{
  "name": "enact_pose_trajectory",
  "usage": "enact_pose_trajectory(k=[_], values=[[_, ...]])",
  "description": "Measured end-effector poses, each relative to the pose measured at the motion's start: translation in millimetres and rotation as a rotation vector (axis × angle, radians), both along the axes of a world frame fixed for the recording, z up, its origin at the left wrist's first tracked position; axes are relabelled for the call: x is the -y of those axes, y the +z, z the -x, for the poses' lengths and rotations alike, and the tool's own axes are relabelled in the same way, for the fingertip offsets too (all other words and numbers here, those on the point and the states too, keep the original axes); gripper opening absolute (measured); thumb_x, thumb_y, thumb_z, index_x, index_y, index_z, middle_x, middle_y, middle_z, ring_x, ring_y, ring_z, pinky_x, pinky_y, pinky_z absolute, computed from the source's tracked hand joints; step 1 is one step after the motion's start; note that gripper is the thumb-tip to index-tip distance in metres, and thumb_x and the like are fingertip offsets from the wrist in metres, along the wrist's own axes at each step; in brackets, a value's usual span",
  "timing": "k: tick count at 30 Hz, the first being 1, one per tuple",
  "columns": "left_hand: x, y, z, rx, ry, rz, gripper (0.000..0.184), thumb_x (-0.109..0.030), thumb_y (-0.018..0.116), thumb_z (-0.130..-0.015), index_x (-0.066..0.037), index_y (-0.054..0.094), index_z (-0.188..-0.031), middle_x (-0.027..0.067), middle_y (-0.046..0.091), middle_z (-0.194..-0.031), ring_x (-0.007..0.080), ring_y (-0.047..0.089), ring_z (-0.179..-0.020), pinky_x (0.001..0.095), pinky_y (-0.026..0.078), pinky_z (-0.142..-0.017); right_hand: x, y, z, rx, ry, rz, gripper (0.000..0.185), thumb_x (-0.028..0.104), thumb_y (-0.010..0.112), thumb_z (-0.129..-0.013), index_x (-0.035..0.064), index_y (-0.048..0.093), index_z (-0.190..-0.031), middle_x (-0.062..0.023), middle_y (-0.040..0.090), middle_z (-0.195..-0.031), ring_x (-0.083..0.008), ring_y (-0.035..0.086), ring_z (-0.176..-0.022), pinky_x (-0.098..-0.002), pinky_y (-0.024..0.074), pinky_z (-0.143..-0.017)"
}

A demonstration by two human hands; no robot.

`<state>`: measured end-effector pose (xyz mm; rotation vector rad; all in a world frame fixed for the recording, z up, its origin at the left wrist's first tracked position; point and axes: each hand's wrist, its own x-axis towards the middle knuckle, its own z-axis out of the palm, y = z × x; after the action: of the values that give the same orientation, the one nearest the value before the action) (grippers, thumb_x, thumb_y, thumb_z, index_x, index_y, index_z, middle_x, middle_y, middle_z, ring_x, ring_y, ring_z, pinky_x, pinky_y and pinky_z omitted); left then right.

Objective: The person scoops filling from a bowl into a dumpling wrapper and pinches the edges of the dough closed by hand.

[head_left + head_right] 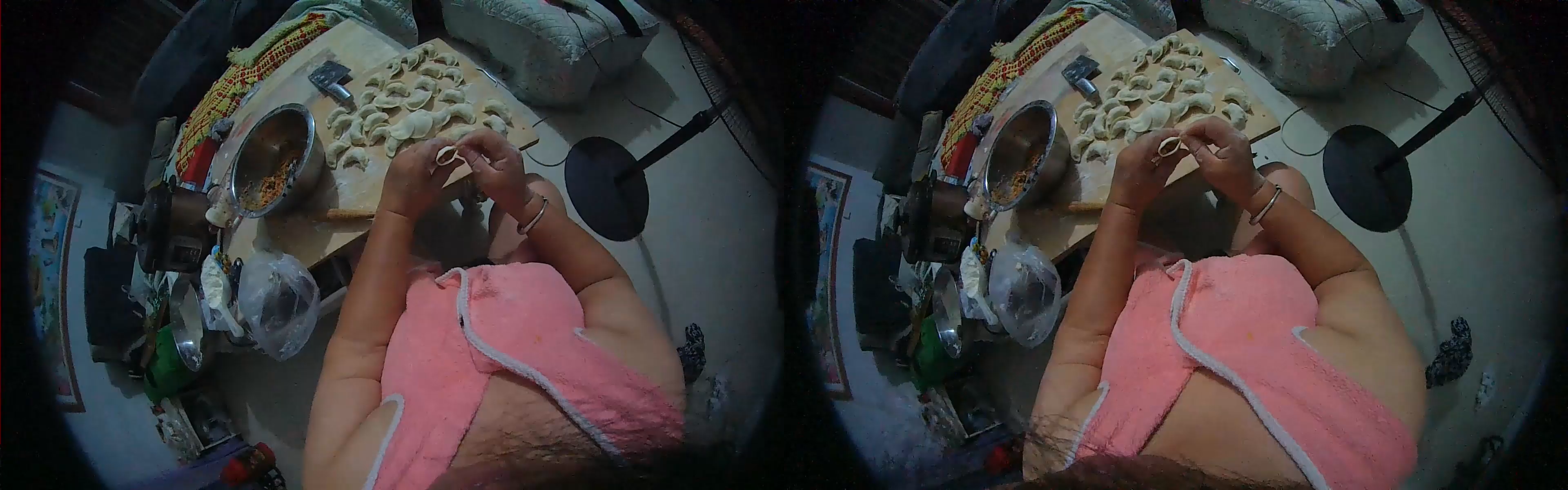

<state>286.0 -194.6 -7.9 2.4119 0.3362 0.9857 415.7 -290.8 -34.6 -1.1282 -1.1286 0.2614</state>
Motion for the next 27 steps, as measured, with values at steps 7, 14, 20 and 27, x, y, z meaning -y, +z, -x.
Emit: enact_pose_trajectory(k=[7,14,20,27], values=[[2.9,4.1,3.2,-0.080,-0.001,0.060,0.030,-0.010,0.071,-0.075,-0.009,0.060,-0.104,0.0083,0.065,-0.091,0.0172,0.065,-0.078,0.0284,0.053,-0.065,2.4,2.8,-0.7,-0.098,-0.019,0.020,0.007,0.006,0.057,-0.087,0.0009,0.056,-0.092,-0.0052,0.060,-0.080,-0.0103,0.059,-0.075,-0.0238,0.0480,-0.068],[-3.9,-10.7,3.6,-0.063,0.027,-0.005,0.031,-0.013,0.072,-0.075,-0.011,0.060,-0.103,0.0077,0.064,-0.087,0.0177,0.064,-0.071,0.0290,0.051,-0.062,1.5,52.4,-0.1,-0.089,0.001,-0.181,0.008,0.003,0.053,-0.088,0.0007,0.054,-0.096,-0.0050,0.062,-0.085,-0.0110,0.060,-0.080,-0.0242,0.0482,-0.071],[2.3,0.3,7.9,-0.063,0.007,0.058,0.031,-0.014,0.070,-0.072,-0.009,0.059,-0.101,0.0108,0.064,-0.084,0.0259,0.063,-0.073,0.0345,0.049,-0.064,-33.7,121.1,23.8,0.064,-0.019,-0.506,0.015,-0.003,0.056,-0.085,0.0020,0.054,-0.099,-0.0059,0.060,-0.088,-0.0126,0.060,-0.083,-0.0254,0.0488,-0.074],[3.0,15.1,14.4,0.016,-0.034,-0.167,0.034,-0.005,0.067,-0.074,-0.008,0.058,-0.107,0.0125,0.063,-0.092,0.0226,0.064,-0.078,0.0310,0.050,-0.071,-95.2,158.9,68.9,0.897,-0.031,-0.319,0.013,0.015,0.066,-0.077,0.0061,0.061,-0.085,-0.0111,0.060,-0.082,-0.0265,0.060,-0.070,-0.0323,0.0493,-0.064]])
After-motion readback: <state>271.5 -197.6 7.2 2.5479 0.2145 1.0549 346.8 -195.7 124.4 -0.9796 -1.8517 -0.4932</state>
